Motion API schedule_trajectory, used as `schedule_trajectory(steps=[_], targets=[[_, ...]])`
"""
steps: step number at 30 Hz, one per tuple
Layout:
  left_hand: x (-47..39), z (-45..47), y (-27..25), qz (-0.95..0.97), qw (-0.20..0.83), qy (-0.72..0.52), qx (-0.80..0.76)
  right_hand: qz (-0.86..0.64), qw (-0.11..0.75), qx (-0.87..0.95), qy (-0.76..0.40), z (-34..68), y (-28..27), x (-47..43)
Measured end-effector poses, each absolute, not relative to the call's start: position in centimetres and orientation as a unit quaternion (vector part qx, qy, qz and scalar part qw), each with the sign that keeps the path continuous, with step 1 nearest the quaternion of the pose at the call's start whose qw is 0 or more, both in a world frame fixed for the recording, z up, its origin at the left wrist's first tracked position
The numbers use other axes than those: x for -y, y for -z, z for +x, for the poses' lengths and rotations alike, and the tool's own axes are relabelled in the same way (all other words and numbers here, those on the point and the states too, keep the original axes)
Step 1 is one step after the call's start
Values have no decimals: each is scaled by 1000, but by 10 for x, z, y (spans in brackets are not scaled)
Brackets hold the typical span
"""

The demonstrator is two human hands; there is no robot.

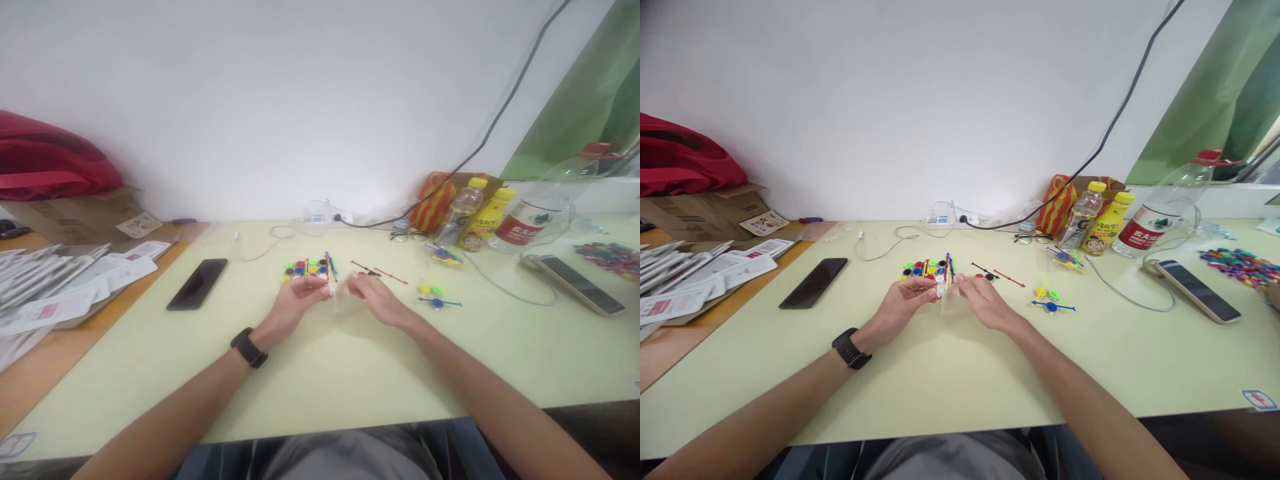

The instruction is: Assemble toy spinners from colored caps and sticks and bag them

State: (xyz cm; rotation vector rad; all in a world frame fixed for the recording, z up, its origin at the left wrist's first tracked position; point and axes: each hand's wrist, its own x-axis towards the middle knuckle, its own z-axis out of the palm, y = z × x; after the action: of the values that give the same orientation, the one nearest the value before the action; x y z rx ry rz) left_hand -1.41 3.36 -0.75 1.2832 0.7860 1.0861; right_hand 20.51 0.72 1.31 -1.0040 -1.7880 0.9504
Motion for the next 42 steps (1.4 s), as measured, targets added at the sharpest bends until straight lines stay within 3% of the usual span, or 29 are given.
schedule_trajectory(steps=[2,8,18,28,34,42], targets=[[-34,-14,7,554,597,-470,-341,-405,387,720,-410,208,-15,-10],[-32,-13,6,565,596,-459,-339,-383,470,678,-415,207,-19,-13],[-29,-11,7,582,603,-433,-332,-347,447,687,-456,200,-12,-9],[-31,-12,8,554,612,-453,-336,-384,511,680,-359,202,-7,-8],[-32,-12,9,545,614,-461,-336,-390,398,717,-419,207,-12,-11],[-30,-12,8,558,612,-452,-330,-339,479,666,-461,200,-15,-10]])
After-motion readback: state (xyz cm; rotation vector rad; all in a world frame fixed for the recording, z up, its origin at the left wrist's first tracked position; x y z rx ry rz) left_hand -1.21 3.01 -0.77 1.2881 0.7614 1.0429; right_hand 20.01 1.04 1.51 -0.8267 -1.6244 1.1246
